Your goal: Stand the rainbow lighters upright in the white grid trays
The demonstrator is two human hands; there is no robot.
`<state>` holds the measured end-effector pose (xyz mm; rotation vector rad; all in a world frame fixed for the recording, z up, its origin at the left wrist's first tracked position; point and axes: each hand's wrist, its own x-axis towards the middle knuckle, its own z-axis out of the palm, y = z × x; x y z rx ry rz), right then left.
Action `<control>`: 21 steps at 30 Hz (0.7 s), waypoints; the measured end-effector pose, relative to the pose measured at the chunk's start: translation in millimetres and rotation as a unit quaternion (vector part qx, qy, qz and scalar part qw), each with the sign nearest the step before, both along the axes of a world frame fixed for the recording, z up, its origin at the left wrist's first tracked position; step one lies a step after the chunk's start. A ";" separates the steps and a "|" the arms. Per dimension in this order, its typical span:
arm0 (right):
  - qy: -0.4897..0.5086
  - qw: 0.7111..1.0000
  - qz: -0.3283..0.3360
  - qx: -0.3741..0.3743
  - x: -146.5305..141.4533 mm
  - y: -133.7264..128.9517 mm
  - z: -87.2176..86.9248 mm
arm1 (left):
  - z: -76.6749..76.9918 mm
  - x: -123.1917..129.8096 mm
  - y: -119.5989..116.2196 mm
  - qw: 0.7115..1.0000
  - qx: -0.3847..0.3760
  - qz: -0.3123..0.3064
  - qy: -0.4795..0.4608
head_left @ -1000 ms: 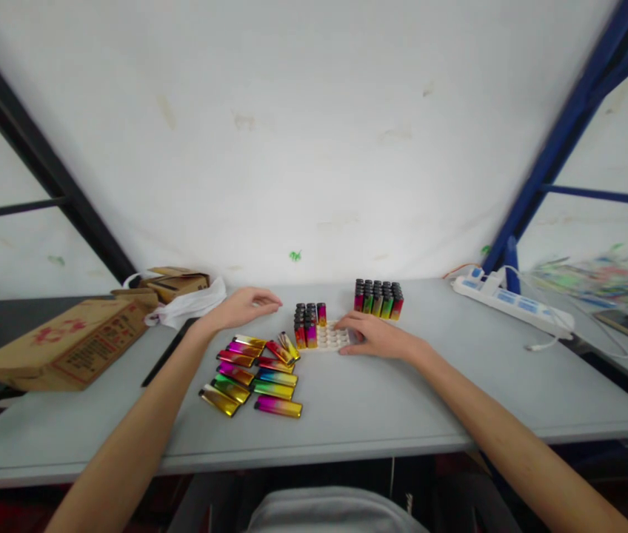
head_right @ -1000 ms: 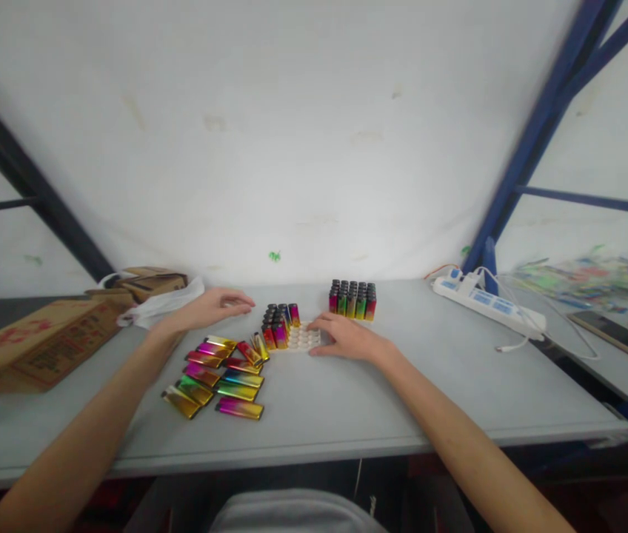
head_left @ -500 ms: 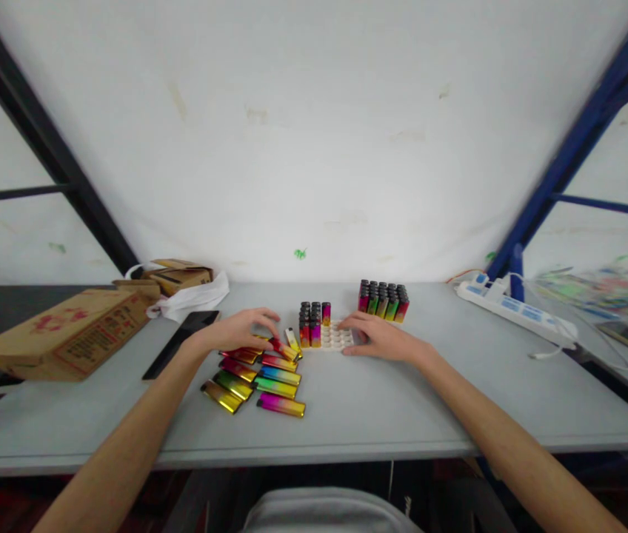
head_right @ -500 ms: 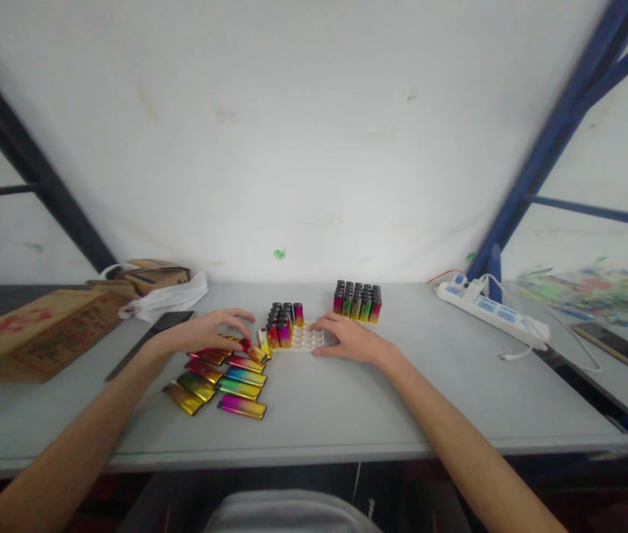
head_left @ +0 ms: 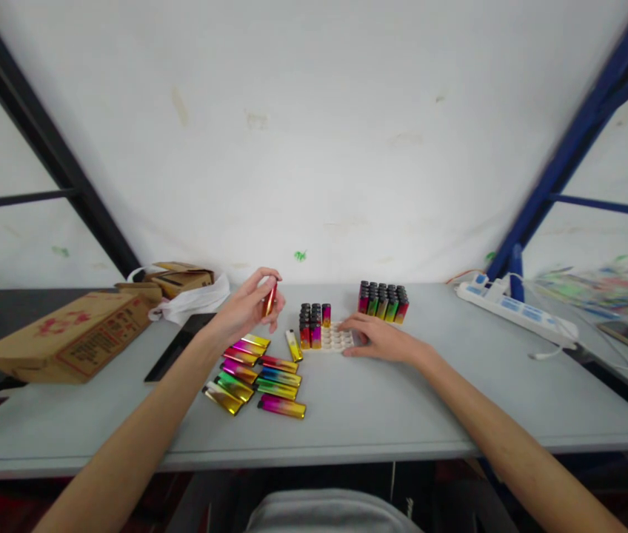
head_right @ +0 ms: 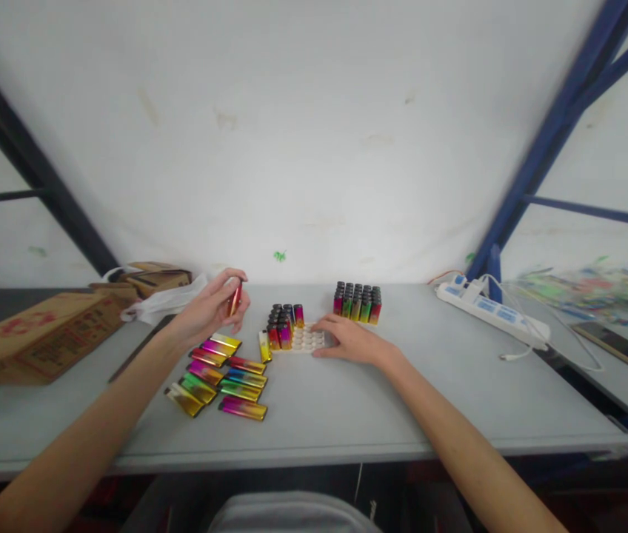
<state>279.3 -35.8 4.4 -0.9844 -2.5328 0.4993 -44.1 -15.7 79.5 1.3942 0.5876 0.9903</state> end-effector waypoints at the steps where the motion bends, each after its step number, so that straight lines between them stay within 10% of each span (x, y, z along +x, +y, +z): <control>1: 0.001 1.000 0.002 0.001 0.3 0.4 -0.6 | 2.0 7.5 -1.4 1.000 -0.008 0.004 -0.002; 9: 0.004 1.000 0.001 0.004 0.0 -0.1 -0.3 | -21.1 38.1 0.5 0.991 -0.037 0.107 0.070; 15: 0.007 1.000 -0.002 0.000 -0.5 -0.3 0.4 | -46.2 39.9 -0.5 0.962 0.075 0.208 0.158; 21: 0.002 1.000 -0.002 -0.002 -1.8 -1.5 3.5 | -47.8 39.8 -5.3 0.962 0.093 0.198 0.163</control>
